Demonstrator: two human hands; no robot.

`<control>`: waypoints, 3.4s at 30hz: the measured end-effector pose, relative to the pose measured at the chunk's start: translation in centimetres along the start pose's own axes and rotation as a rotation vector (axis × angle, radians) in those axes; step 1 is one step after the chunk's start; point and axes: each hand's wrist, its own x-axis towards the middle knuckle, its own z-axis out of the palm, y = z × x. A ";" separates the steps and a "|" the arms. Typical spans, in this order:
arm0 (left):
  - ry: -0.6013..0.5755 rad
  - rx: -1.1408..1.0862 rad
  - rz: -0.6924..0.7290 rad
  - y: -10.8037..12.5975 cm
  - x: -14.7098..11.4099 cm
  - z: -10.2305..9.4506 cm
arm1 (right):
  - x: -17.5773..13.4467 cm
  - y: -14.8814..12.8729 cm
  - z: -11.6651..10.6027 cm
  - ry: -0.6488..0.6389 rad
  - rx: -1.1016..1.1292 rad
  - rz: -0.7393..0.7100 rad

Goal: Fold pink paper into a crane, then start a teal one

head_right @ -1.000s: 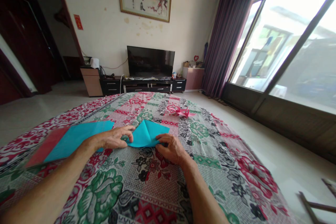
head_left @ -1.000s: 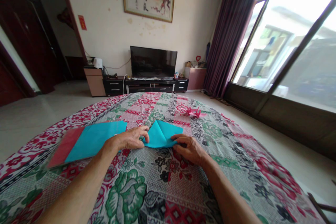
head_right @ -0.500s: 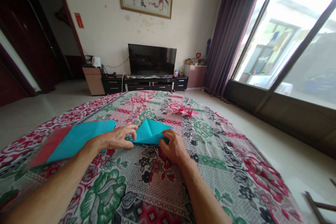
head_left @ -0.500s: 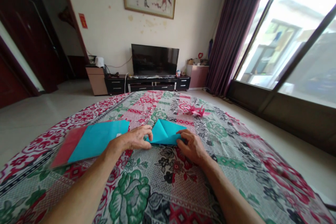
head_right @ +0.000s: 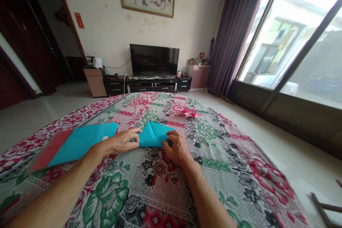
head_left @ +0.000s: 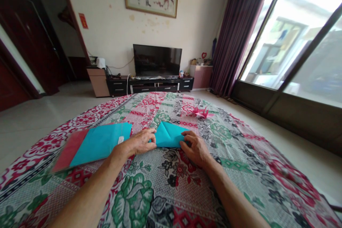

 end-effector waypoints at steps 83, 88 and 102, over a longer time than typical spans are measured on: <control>0.260 0.161 0.201 3.6 0.0 4.4 | 0.4 1.6 -0.2 0.053 -0.087 0.149; 0.266 0.115 0.170 3.3 0.0 4.3 | 0.4 1.6 -0.2 0.062 -0.096 0.147; 0.232 -0.143 0.081 3.4 0.0 3.5 | 0.5 2.5 -0.5 0.093 -0.081 0.058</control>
